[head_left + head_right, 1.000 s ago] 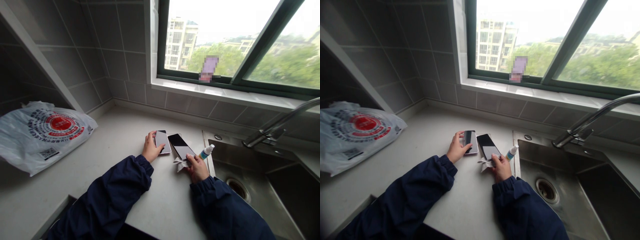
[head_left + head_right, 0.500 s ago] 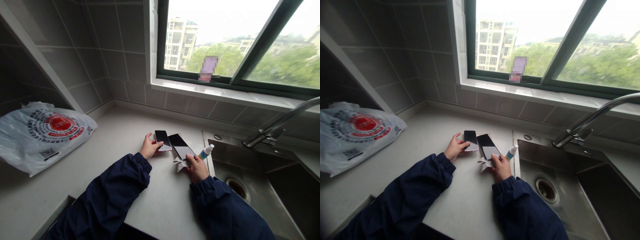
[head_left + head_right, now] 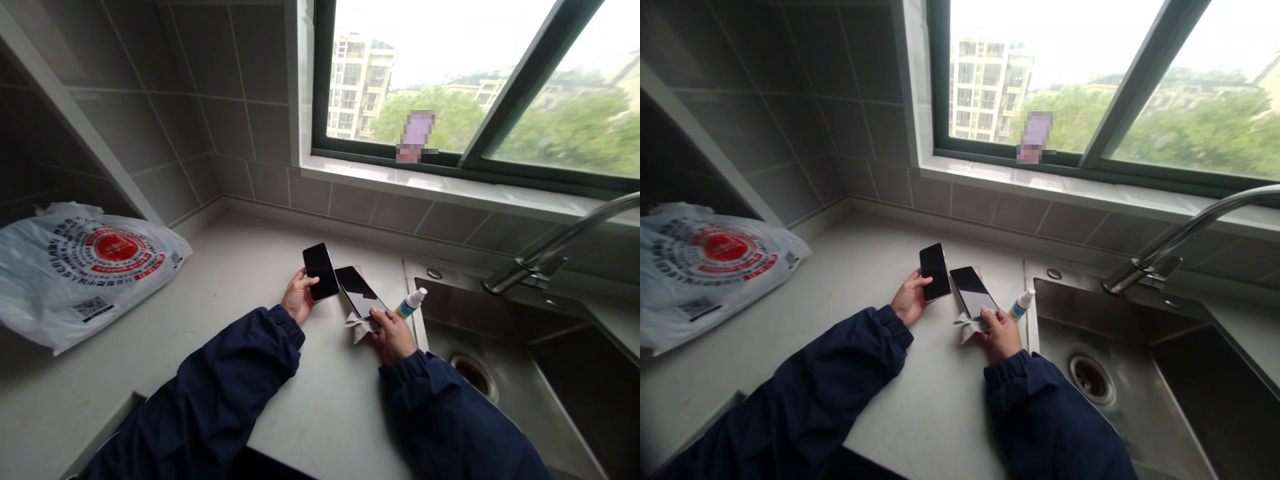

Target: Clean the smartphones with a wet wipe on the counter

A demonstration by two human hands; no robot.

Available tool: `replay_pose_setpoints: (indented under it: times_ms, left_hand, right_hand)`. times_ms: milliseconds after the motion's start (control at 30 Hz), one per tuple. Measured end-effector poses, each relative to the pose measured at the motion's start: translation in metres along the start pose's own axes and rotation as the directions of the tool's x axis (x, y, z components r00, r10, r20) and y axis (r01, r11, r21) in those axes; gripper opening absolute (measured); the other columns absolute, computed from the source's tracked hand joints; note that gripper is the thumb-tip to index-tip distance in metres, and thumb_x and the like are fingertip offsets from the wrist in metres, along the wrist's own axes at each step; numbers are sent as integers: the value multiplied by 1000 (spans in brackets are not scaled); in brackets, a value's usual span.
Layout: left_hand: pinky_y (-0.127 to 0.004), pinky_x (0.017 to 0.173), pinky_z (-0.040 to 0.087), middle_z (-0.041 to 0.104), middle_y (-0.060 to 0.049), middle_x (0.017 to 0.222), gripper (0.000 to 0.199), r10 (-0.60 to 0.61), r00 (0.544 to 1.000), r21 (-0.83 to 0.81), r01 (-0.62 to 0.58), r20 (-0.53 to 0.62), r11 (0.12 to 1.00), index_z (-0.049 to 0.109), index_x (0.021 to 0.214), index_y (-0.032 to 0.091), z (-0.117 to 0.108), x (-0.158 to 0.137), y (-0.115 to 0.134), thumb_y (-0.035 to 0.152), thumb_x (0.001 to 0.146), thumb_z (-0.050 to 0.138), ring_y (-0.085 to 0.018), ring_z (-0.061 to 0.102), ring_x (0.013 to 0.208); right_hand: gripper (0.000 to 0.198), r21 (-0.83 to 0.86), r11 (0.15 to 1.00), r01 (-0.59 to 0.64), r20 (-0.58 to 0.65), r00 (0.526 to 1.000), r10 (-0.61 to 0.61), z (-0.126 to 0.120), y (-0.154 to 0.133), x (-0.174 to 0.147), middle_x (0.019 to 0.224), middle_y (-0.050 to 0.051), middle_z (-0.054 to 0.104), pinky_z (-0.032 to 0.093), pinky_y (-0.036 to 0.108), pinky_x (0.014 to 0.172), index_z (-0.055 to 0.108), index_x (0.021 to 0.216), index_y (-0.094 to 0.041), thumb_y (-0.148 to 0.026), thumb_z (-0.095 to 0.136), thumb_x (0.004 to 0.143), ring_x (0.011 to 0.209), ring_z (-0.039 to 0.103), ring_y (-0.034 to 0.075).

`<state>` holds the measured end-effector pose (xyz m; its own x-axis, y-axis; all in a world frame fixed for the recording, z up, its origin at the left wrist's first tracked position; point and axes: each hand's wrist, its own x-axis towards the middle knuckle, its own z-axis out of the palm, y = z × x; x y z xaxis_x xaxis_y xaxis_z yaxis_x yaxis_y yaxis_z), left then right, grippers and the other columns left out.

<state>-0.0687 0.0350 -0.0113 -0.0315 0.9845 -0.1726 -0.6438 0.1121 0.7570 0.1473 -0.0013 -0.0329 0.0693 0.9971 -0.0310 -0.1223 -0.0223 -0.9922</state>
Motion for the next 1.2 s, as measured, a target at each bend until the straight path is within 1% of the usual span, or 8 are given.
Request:
replay_pose_setpoints:
  times_ms: [100, 233, 333, 567, 800, 900, 1067, 1200]
  left_hand:
    - [-33, 75, 58, 70, -3, 103, 44, 33, 999, -76, -34, -16, 997, 58, 112, 23, -1, 3, 0, 16, 70, 66, -17, 68, 84]
    - [-37, 73, 58, 70, -7, 106, 43, 53, 998, -83, -52, 14, 995, 54, 115, 22, -3, 4, 1, 22, 73, 61, -23, 71, 85]
    - [-39, 72, 57, 70, -13, 110, 44, 50, 997, -81, -45, 57, 996, 52, 119, 19, -2, 3, 1, 24, 76, 59, -29, 72, 86]
    - [-43, 73, 57, 70, -19, 112, 54, 0, 996, -146, 14, 92, 989, 53, 128, 11, -1, 3, 0, 32, 79, 56, -32, 72, 87]
    - [-45, 70, 57, 69, -20, 115, 55, -82, 987, -128, 100, 141, 987, 59, 125, 8, 4, -2, 4, 43, 82, 53, -33, 72, 82]
    - [-45, 70, 57, 69, -21, 114, 54, -109, 981, -136, 131, 160, 982, 61, 121, 7, 6, -3, 5, 43, 82, 53, -32, 72, 79]
    - [-45, 70, 56, 69, -22, 113, 56, -117, 976, -127, 142, 184, 982, 60, 123, 7, 5, -3, 4, 45, 83, 51, -32, 72, 77]
    - [-48, 72, 56, 67, -22, 118, 58, -121, 968, -136, 154, 221, 979, 58, 126, 8, 5, -5, 5, 48, 85, 48, -33, 71, 80]
  right_hand:
    - [36, 105, 983, -152, 26, 988, 150, -3, 2, 1, 75, 4, 72, 61, 33, 53, 63, 84, -20, -48, 80, 66, 63, 71, 22]
    - [39, 205, 947, -249, 27, 968, 249, -3, 0, 2, 75, 2, 71, 62, 33, 56, 63, 82, -20, -43, 85, 61, 63, 69, 21]
    - [41, 256, 926, -279, 17, 959, 284, 2, -3, 1, 73, 1, 69, 61, 31, 55, 62, 81, -19, -40, 88, 58, 62, 68, 18]
    - [44, 327, 899, -293, -12, 949, 314, 23, -7, 10, 73, -2, 66, 61, 27, 59, 59, 81, -19, -35, 90, 55, 60, 67, 14]
    - [41, 252, 905, -343, 5, 936, 353, 25, -4, 14, 72, 1, 69, 61, 27, 53, 59, 79, -18, -34, 89, 56, 59, 69, 17]
    - [46, 180, 921, -345, 28, 938, 345, 19, 0, 13, 74, 3, 72, 58, 28, 46, 62, 89, -17, -35, 89, 56, 55, 68, 18]
    - [80, 65, 961, -268, 20, 963, 267, 8, 8, 8, 61, 1, 70, 47, 25, 35, 54, 124, -15, -40, 88, 56, 43, 59, 16]
    - [76, -3, 993, -120, -7, 993, 120, 2, 8, -1, 58, 0, 68, 43, 22, 38, 56, 124, -14, -51, 83, 63, 43, 57, 14]
